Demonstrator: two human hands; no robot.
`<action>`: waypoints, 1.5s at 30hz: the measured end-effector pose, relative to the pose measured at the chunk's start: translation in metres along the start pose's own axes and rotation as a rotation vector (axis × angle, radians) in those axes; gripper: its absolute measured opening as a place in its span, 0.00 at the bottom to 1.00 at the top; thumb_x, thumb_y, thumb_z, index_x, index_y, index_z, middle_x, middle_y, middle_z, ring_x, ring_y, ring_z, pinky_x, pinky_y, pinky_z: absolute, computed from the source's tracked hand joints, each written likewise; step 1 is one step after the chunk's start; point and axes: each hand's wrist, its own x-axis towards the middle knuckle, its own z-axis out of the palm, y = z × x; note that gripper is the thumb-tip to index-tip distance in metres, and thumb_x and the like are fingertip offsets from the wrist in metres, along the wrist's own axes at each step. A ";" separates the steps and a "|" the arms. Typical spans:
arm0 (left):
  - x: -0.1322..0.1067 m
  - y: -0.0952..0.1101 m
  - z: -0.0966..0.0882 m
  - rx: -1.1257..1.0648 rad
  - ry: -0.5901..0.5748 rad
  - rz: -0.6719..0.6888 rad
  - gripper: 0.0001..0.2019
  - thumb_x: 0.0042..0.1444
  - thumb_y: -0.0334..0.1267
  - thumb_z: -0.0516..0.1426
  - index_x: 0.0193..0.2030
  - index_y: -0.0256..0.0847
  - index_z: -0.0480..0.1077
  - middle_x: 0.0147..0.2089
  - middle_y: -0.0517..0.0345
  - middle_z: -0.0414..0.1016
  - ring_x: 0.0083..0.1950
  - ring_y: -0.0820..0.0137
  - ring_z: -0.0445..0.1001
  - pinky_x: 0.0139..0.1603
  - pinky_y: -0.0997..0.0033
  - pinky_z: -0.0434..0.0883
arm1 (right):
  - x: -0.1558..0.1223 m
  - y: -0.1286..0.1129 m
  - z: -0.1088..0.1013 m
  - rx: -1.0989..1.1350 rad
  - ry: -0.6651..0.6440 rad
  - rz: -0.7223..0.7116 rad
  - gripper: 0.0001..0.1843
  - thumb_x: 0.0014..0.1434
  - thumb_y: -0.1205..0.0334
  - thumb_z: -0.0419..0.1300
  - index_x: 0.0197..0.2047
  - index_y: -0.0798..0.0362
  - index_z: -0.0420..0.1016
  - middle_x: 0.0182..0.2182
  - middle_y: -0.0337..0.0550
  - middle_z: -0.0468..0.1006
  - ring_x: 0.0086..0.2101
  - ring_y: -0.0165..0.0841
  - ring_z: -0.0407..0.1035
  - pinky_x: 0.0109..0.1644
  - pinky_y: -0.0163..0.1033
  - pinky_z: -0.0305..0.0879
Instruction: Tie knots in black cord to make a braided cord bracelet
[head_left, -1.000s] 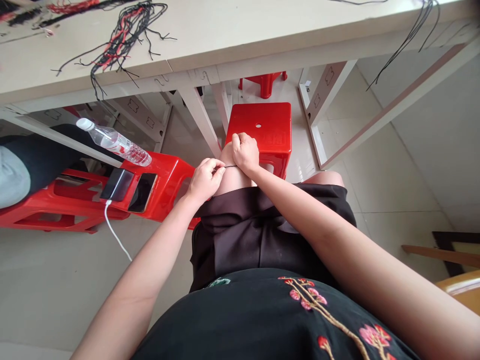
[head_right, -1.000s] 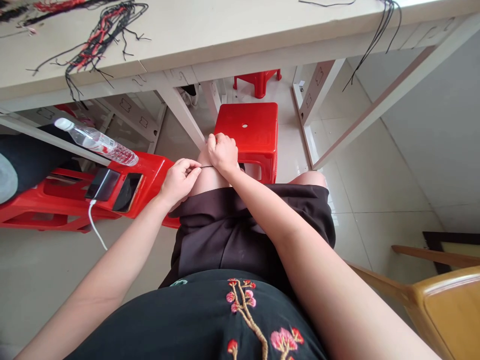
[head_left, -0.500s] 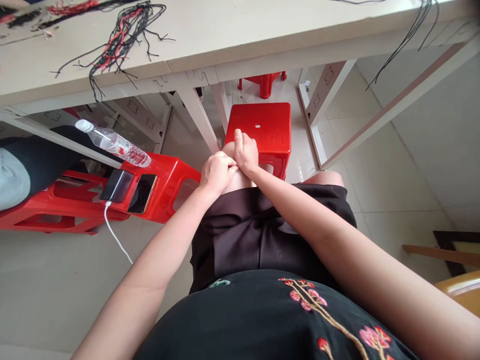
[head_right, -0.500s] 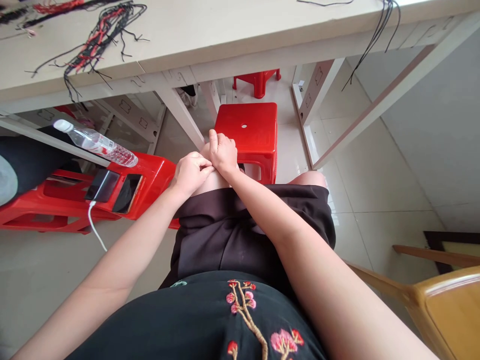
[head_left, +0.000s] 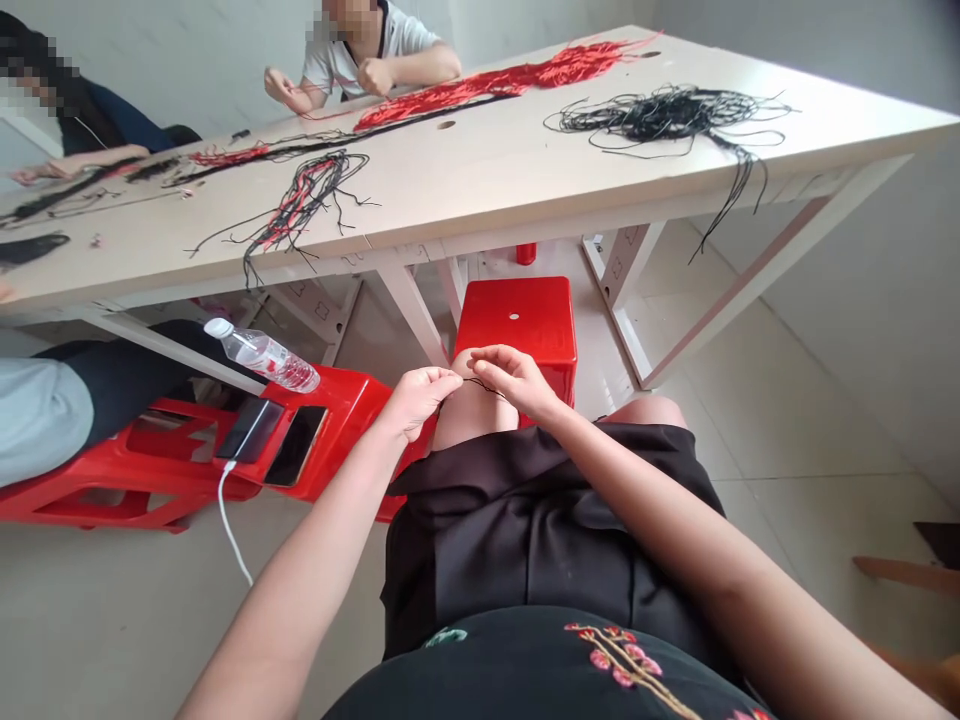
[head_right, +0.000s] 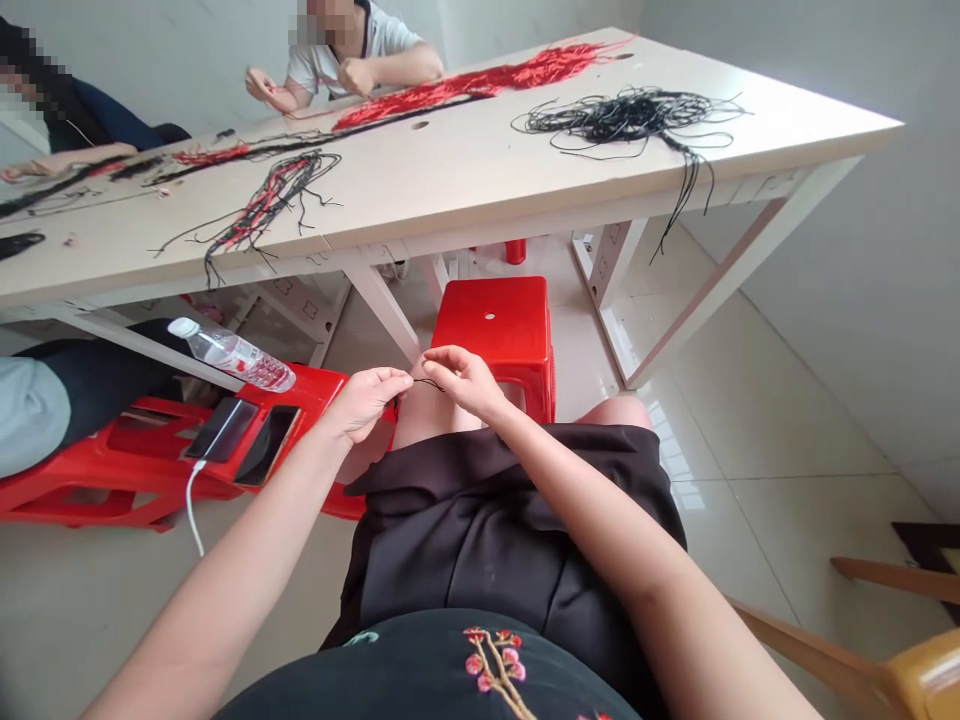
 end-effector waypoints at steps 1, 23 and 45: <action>-0.003 0.002 0.000 -0.035 -0.006 -0.007 0.11 0.43 0.44 0.58 0.25 0.36 0.68 0.21 0.62 0.65 0.25 0.76 0.62 0.29 0.74 0.61 | -0.007 -0.004 0.000 0.047 -0.066 -0.009 0.16 0.52 0.53 0.61 0.42 0.52 0.72 0.38 0.42 0.76 0.38 0.30 0.70 0.45 0.37 0.66; -0.017 0.016 0.009 -0.502 -0.236 -0.348 0.04 0.42 0.31 0.61 0.22 0.34 0.69 0.20 0.61 0.64 0.24 0.77 0.63 0.28 0.74 0.63 | -0.028 -0.046 0.003 0.040 -0.077 0.345 0.07 0.50 0.60 0.56 0.26 0.55 0.65 0.21 0.33 0.61 0.18 0.20 0.49 0.18 0.28 0.44; -0.032 0.012 0.016 -0.199 -0.054 -0.191 0.10 0.42 0.40 0.62 0.25 0.37 0.68 0.16 0.67 0.58 0.18 0.81 0.54 0.18 0.78 0.49 | -0.037 -0.039 0.009 -0.219 -0.022 0.102 0.06 0.50 0.62 0.53 0.24 0.54 0.65 0.19 0.32 0.59 0.21 0.23 0.50 0.24 0.31 0.49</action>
